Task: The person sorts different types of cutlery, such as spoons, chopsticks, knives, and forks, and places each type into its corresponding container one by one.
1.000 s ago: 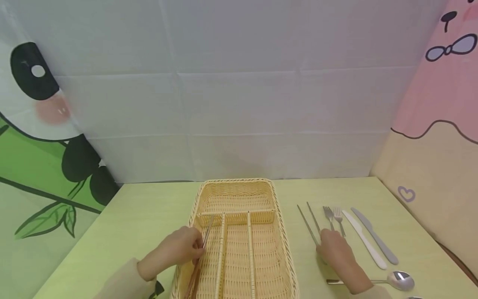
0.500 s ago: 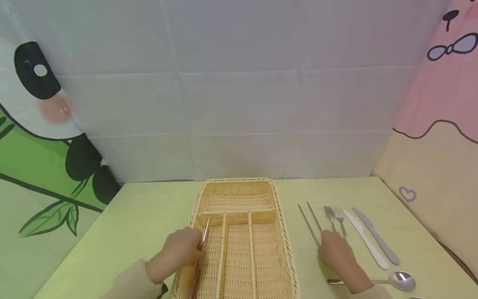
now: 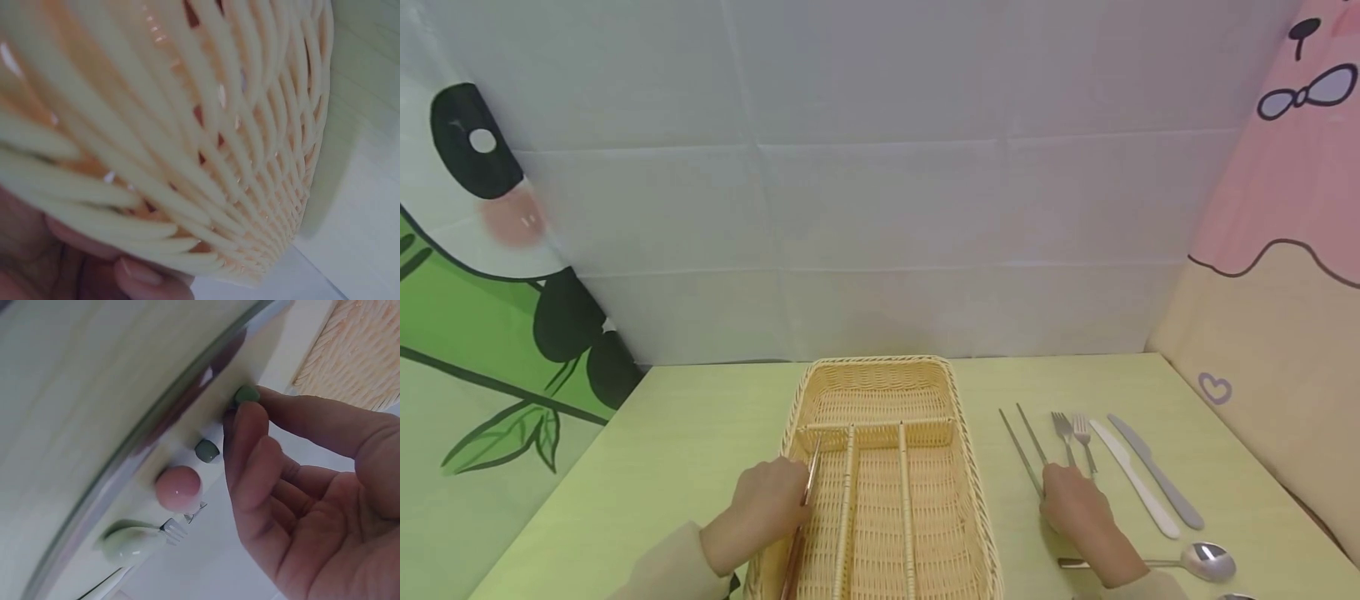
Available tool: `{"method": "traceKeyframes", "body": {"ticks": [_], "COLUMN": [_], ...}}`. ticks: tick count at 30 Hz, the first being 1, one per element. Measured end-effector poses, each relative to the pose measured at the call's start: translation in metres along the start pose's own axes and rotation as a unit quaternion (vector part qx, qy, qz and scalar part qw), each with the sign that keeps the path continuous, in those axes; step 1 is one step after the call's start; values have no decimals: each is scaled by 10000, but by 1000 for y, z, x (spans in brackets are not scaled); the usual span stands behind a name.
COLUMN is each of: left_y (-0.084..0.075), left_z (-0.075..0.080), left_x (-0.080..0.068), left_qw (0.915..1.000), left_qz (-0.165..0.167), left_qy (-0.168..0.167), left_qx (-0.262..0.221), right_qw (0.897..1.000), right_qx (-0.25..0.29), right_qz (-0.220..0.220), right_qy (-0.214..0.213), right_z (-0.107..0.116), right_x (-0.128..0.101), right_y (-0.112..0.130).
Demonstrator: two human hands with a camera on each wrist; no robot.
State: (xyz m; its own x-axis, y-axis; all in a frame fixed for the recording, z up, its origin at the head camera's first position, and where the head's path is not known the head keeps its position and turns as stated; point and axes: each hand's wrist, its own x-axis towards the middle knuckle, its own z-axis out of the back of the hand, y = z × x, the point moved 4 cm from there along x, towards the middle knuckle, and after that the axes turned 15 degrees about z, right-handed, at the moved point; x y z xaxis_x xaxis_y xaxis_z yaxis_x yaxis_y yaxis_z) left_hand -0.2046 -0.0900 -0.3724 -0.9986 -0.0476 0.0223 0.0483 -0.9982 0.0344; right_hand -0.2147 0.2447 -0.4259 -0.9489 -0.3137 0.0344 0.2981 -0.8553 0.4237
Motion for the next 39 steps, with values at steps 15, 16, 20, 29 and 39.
{"method": "traceKeyframes", "body": {"ticks": [15, 16, 20, 29, 39], "left_y": [2, 2, 3, 4, 5], "left_z": [1, 1, 2, 6, 17], "left_x": [-2, -2, -3, -4, -5], "left_qw": [9990, 9987, 9979, 9952, 9938], "left_qz": [-164, -172, -205, -282, -475], "left_qy": [24, 47, 61, 180, -33], "left_qx": [-425, -481, -619, -916, -1008], "right_qw": [9998, 9998, 9999, 9999, 9996], "right_qx": [6, 19, 23, 12, 193], "right_qz": [138, 132, 116, 63, -144], "right_qy": [-148, -132, -93, -151, -162], "right_z": [-5, -5, -4, -3, 1], "right_x": [-3, -3, -2, -1, -3], "right_y": [0, 0, 0, 1, 2]}}
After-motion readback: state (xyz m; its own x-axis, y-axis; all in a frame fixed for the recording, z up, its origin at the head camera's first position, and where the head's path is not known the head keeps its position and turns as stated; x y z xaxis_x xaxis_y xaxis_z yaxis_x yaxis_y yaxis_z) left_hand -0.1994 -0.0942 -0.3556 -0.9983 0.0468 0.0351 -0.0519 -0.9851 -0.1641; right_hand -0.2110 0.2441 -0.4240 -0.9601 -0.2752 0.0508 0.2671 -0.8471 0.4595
